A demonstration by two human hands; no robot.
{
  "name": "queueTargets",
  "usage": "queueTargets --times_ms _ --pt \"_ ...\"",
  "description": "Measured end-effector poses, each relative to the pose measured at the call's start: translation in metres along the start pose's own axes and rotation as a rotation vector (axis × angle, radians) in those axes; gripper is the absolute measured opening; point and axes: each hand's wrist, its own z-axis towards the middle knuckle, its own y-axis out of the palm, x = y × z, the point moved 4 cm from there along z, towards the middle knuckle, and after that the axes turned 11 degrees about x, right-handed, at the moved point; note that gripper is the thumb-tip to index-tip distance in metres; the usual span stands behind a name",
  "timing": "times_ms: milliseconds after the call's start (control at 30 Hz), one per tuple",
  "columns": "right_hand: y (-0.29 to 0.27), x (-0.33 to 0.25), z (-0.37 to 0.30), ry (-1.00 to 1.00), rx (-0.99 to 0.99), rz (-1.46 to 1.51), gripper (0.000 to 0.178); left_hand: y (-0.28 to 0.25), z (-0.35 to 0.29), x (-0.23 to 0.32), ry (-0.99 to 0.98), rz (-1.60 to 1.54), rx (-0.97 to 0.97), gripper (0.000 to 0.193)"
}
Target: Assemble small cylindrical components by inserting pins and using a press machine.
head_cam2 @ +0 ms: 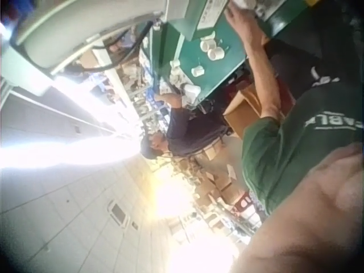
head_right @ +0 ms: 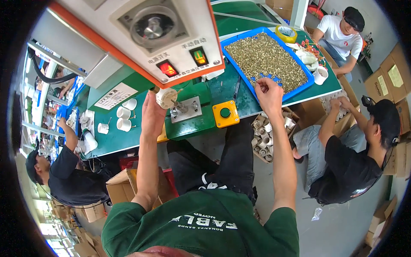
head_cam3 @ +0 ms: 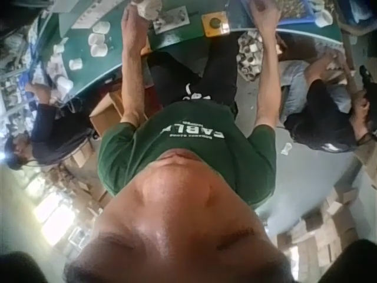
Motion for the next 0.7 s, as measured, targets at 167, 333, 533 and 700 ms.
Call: queueTargets --times_ms 167,333,533,700 --pt "0.001 -0.001 0.0 -0.015 0.0 -0.007 0.01 0.011 -0.005 0.004 -0.025 -0.015 -0.065 0.042" --pt "0.002 0.002 0.001 -0.023 -0.01 -0.029 0.01 0.016 -0.006 0.008 0.01 0.019 -0.082 0.042" --pt "0.003 0.002 0.0 -0.028 -0.014 -0.022 0.01 0.008 -0.001 0.008 0.085 0.034 -0.025 0.04" --pt "0.002 0.001 0.0 -0.033 -0.009 -0.021 0.01 0.008 -0.004 0.012 0.133 0.083 -0.05 0.03"
